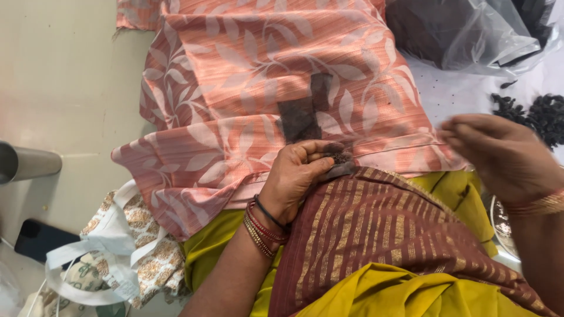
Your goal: The person manually attaches small fabric reinforcements to a larger patterned textile part.
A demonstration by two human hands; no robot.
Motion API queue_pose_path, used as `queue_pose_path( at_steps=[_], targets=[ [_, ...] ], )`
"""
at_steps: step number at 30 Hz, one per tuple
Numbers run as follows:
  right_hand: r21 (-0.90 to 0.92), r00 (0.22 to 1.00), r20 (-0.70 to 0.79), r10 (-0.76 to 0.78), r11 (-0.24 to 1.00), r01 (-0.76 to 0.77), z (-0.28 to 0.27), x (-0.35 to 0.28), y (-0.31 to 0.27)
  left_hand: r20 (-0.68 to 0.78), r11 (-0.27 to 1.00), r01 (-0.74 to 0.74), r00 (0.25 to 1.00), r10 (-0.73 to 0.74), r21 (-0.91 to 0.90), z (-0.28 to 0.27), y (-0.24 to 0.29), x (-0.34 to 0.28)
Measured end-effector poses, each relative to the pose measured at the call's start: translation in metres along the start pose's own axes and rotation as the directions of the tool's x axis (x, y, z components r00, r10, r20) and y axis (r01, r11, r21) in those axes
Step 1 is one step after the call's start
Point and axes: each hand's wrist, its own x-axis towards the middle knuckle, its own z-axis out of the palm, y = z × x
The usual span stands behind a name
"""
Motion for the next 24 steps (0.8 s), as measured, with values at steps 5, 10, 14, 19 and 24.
queue_pose_path(
  at_steps=[5, 10, 14, 19, 24],
  targets=[
    [-0.344, 0.956, -0.269, -0.116, 0.939, 0.017, -0.144, -0.009, 0.054, -0.001, 0.998, 0.05, 0.999, -0.05, -0.026, 0.005, 0.006, 0.0],
    [-0.642, 0.886, -0.462, -0.03, 0.701, -0.311, -0.26, -0.046, 0.136, 0.006, 0.997, 0.077, 0.997, -0.077, -0.03, 0.011, 0.011, -0.001],
    [-0.635, 0.929, -0.37, -0.024, 0.736, -0.234, -0.355, -0.038, 0.235, -0.001, 0.996, 0.088, 0.996, -0.088, -0.027, 0.014, 0.009, -0.002],
    [-0.689, 0.875, -0.393, -0.283, 0.721, -0.077, -0.352, -0.013, 0.246, 0.0, 0.996, 0.087, 0.996, -0.087, -0.008, 0.018, 0.011, -0.005],
    [-0.841, 0.838, 0.054, -0.544, 0.427, 0.331, -0.098, -0.033, 0.039, 0.057, 0.996, 0.066, 0.996, -0.063, -0.058, 0.02, 0.013, -0.009]
  ],
)
